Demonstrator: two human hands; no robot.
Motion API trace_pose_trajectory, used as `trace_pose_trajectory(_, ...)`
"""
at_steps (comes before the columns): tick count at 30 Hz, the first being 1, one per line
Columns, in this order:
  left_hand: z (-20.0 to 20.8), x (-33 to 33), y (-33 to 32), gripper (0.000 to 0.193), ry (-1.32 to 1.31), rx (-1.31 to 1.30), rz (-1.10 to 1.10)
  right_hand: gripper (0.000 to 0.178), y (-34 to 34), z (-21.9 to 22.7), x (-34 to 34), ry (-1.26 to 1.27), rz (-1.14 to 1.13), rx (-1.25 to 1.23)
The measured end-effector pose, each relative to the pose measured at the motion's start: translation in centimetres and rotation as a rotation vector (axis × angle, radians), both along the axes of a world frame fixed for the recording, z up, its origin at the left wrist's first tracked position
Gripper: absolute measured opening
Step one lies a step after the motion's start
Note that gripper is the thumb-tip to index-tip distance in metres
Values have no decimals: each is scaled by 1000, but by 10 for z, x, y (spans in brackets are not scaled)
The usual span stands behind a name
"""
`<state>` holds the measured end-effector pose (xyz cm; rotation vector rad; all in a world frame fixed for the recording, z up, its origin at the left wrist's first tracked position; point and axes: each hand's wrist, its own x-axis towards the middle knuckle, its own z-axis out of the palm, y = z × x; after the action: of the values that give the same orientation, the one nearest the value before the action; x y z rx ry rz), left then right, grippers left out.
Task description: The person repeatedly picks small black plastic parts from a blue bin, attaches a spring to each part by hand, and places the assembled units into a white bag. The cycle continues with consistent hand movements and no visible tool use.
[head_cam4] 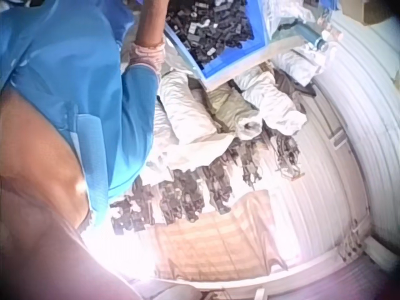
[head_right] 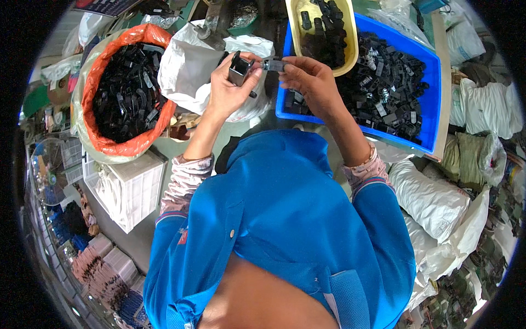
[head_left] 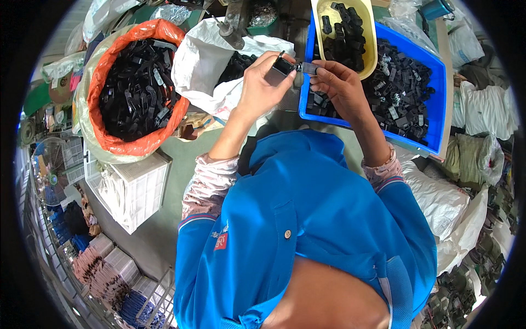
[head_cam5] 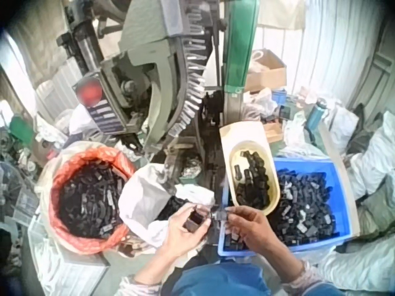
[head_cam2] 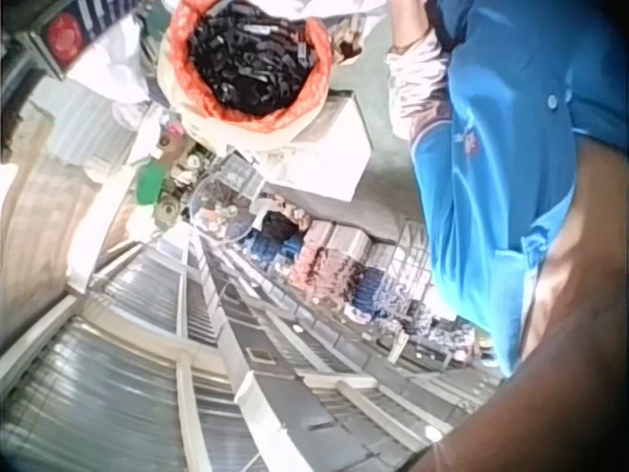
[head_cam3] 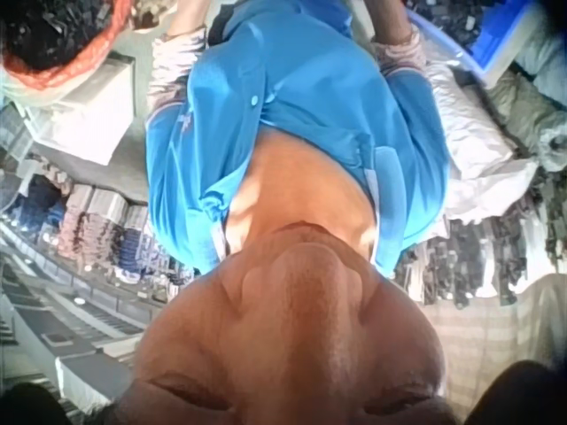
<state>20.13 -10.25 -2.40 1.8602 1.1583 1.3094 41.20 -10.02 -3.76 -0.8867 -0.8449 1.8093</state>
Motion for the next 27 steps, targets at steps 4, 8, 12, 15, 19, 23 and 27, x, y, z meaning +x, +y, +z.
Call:
trace_pose_trajectory(4, -5, 3, -8, 14, -199, -360, 103, 30, 3, -2, -8, -204, -44, 232)
trace_pose_trajectory(8, -18, 0, -7, 8, -501, -520, 37, 30, 9, -15, -15, -181, -50, 211)
trace_pose_trajectory(12, -20, -3, -6, 21, -644, -559, 46, 31, 15, -18, -16, -77, -4, 38)
trace_pose_trajectory(15, -7, -16, -10, 34, -690, -658, 9, 30, 23, -19, -10, 23, 31, -8)
trace_pose_trajectory(19, 0, -34, -18, 44, -857, -786, -153, 32, 35, -3, 2, 47, 73, 48)
trace_pose_trajectory(23, 9, -37, -24, 46, -678, -872, -270, 24, 54, 16, 12, -20, 144, 197)
trace_pose_trajectory(27, 11, -29, -29, 44, -672, -894, -291, 22, 60, 33, 4, -186, 182, 281)
